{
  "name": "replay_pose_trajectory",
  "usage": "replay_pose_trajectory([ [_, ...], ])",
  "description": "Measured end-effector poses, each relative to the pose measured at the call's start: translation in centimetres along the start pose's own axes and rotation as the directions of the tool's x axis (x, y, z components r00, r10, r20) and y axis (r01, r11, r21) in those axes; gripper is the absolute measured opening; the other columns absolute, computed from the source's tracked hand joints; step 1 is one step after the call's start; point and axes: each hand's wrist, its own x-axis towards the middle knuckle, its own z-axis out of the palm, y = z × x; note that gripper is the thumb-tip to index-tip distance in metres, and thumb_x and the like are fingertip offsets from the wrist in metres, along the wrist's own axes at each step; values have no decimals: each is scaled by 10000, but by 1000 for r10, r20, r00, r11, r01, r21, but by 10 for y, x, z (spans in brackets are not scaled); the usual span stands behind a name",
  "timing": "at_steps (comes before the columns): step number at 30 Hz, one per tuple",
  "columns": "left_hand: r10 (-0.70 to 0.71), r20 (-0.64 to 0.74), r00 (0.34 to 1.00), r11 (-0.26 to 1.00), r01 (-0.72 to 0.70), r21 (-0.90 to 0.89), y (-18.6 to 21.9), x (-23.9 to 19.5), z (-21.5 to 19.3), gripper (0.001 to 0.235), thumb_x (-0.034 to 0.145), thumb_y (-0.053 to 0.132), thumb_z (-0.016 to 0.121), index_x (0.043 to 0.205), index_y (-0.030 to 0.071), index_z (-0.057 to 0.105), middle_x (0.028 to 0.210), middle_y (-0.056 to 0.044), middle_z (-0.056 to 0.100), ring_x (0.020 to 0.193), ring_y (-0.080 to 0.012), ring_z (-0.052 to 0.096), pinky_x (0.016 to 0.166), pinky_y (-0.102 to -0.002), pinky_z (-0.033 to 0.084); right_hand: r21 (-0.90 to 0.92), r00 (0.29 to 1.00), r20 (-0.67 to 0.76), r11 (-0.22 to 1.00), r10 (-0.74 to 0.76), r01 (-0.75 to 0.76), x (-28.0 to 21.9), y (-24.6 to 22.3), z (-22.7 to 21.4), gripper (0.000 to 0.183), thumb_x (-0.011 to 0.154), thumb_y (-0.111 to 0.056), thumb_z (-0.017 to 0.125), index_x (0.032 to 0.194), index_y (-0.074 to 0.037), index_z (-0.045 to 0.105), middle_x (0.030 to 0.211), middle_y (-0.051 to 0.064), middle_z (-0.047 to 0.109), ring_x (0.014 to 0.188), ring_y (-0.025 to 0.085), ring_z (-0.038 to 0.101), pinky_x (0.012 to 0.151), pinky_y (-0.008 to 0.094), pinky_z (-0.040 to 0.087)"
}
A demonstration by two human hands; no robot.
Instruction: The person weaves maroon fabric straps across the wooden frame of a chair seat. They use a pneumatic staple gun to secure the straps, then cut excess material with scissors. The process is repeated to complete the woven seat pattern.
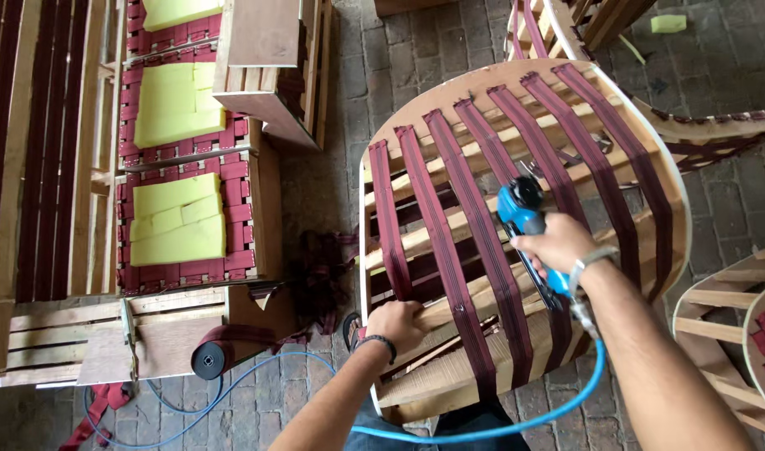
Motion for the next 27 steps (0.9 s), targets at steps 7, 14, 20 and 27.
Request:
replay_pose_trajectory([
  [7,-8,-56,998,997,3,-78,-22,30,-40,370,793,292,669,1150,268,765,1017,-140,748,973,-331,714,879,-436,566,-94,998,38,995,-41,44,30,-91,11,195,871,-150,759,812,8,663,650,92,649,508,190,605,460,369,516],
  [14,30,-234,972,982,-73,-175,-63,69,-96,328,805,214,610,1067,251,803,993,-131,763,974,-332,725,898,-423,572,9,963,-167,977,-210,215,6,-115,75,118,894,-134,721,840,-47,662,597,91,631,462,188,596,470,364,515],
  [20,191,-270,944,974,-217,-68,-89,124,-130,469,687,141,699,1148,187,772,1027,-144,752,965,-336,705,870,-416,554,61,965,-146,972,-217,228,-3,-113,129,120,845,-122,753,828,-31,676,618,64,662,483,157,631,464,354,541],
  [27,-237,-284,929,81,-273,-959,-121,134,-102,249,1002,191,541,1231,92,542,845,-192,722,633,-255,677,568,-377,547,-79,934,-264,970,-243,230,7,-133,143,111,875,-140,741,876,-56,669,625,49,664,481,157,637,467,330,545],
])
